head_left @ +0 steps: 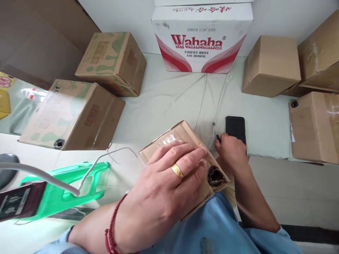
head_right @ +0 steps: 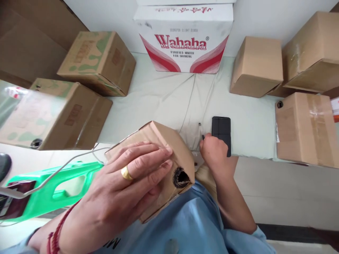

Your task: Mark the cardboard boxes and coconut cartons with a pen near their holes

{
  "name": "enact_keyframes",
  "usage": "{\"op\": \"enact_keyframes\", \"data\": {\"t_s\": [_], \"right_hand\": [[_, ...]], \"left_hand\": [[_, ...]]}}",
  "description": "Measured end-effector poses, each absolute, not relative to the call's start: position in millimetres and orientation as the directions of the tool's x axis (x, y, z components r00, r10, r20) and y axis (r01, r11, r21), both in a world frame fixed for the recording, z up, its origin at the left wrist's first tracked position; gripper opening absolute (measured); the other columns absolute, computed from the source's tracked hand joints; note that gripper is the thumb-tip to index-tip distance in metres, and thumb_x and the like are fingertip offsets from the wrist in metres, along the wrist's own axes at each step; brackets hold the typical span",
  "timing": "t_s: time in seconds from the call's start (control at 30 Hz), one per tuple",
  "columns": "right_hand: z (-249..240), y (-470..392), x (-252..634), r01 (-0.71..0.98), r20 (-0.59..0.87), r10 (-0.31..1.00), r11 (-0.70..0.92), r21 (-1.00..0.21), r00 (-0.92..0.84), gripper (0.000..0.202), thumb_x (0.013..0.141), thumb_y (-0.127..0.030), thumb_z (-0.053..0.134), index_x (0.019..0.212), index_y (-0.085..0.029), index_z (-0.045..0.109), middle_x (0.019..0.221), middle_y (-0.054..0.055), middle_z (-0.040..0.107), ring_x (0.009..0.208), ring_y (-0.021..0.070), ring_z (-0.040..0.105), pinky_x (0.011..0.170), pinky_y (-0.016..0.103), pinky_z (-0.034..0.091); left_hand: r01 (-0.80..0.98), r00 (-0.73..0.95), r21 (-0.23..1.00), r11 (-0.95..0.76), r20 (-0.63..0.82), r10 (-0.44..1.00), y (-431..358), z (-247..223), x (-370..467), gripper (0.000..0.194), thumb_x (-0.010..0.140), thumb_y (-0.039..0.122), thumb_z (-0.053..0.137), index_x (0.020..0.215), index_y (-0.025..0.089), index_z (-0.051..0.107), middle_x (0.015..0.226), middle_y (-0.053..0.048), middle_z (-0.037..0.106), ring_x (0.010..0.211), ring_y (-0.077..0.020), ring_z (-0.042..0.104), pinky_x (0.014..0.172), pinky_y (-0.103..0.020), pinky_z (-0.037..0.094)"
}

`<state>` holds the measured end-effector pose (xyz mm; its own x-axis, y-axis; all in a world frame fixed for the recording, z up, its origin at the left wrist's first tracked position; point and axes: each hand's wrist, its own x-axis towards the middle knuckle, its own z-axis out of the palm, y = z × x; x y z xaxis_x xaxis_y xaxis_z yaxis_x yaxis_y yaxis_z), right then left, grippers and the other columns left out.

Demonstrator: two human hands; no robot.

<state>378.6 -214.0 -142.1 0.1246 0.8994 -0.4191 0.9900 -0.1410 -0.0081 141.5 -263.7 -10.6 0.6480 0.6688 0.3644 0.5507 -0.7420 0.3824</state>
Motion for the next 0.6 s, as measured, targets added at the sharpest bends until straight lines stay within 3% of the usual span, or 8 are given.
{"op": "enact_keyframes", "data": {"t_s": [0.1, 0.2, 0.27, 0.33, 0.4, 0.47, 0.6], "right_hand": [[-144.0, -216.4, 382.8, 0.96, -0.349, 0.923, -0.228, -0.16, 0.161, 0.019, 0.099, -0.033, 0.061, 0.097, -0.019, 0.073, 0.088, 0.015, 0.08, 0.083, 0.0297, 0.078, 0.072, 0.035, 0.049], [-144.3, -228.4, 393.7, 0.76, -0.211, 0.949, -0.314, -0.569, 0.234, 0.015, 0.088, -0.031, 0.069, 0.078, -0.023, 0.061, 0.064, 0.0, 0.065, 0.063, 0.018, 0.062, 0.066, 0.03, 0.042], [-141.6, -239.7, 401.8, 0.486, -0.119, 0.942, -0.268, -0.832, 0.315, 0.016, 0.085, -0.032, 0.071, 0.077, -0.023, 0.059, 0.059, -0.006, 0.054, 0.056, 0.0131, 0.05, 0.06, 0.027, 0.038], [-134.8, -250.8, 408.1, 0.196, -0.045, 0.918, -0.131, -0.972, 0.394, 0.014, 0.084, -0.029, 0.073, 0.08, -0.023, 0.06, 0.061, -0.007, 0.05, 0.055, 0.0113, 0.045, 0.057, 0.025, 0.035], [-124.0, -260.3, 411.3, -0.033, 0.015, 0.9, 0.033, -0.999, 0.437, 0.014, 0.083, -0.024, 0.074, 0.081, -0.024, 0.06, 0.063, -0.007, 0.05, 0.055, 0.0108, 0.045, 0.054, 0.025, 0.033], [-110.7, -268.4, 411.5, -0.149, 0.06, 0.898, 0.138, -0.979, 0.436, 0.013, 0.085, -0.023, 0.075, 0.083, -0.023, 0.062, 0.066, -0.006, 0.052, 0.054, 0.0106, 0.046, 0.052, 0.025, 0.03], [-87.2, -283.5, 405.1, -0.133, 0.176, 0.938, 0.224, -0.966, 0.298, 0.011, 0.094, -0.035, 0.079, 0.096, -0.026, 0.074, 0.07, -0.002, 0.059, 0.057, 0.0136, 0.049, 0.052, 0.028, 0.036]], "left_hand": [[0.542, 0.675, 0.383, -0.748, 0.331, 0.659, -259.2, -8.1, 146.0, 0.043, 0.097, 0.032, 0.077, 0.138, 0.02, 0.073, 0.145, -0.012, 0.076, 0.13, -0.0365, 0.075, 0.129, -0.056, 0.05], [0.542, 0.679, 0.447, -0.711, 0.266, 0.684, -258.8, -7.9, 149.4, 0.075, 0.09, 0.055, 0.085, 0.151, 0.017, 0.065, 0.157, -0.02, 0.067, 0.144, -0.0456, 0.066, 0.14, -0.068, 0.027], [0.531, 0.675, 0.488, -0.693, 0.251, 0.694, -259.0, -9.2, 151.7, 0.072, 0.089, 0.049, 0.085, 0.152, 0.02, 0.065, 0.16, -0.018, 0.064, 0.148, -0.0447, 0.062, 0.142, -0.07, 0.019], [0.52, 0.668, 0.507, -0.688, 0.261, 0.697, -258.4, -11.1, 153.6, 0.057, 0.088, 0.036, 0.082, 0.142, 0.025, 0.071, 0.16, -0.015, 0.064, 0.149, -0.0428, 0.062, 0.141, -0.071, 0.017], [0.508, 0.663, 0.52, -0.687, 0.273, 0.697, -256.8, -12.9, 154.7, 0.042, 0.086, 0.03, 0.08, 0.128, 0.027, 0.077, 0.159, -0.013, 0.066, 0.148, -0.0433, 0.063, 0.14, -0.074, 0.018], [0.503, 0.652, 0.545, -0.671, 0.271, 0.708, -255.0, -14.2, 155.3, 0.031, 0.085, 0.029, 0.08, 0.116, 0.029, 0.079, 0.157, -0.012, 0.067, 0.147, -0.0447, 0.063, 0.139, -0.077, 0.016], [0.497, 0.66, 0.551, -0.671, 0.262, 0.704, -253.1, -14.8, 155.7, 0.021, 0.085, 0.029, 0.079, 0.105, 0.03, 0.078, 0.157, -0.011, 0.067, 0.148, -0.045, 0.062, 0.138, -0.079, 0.016]]}}
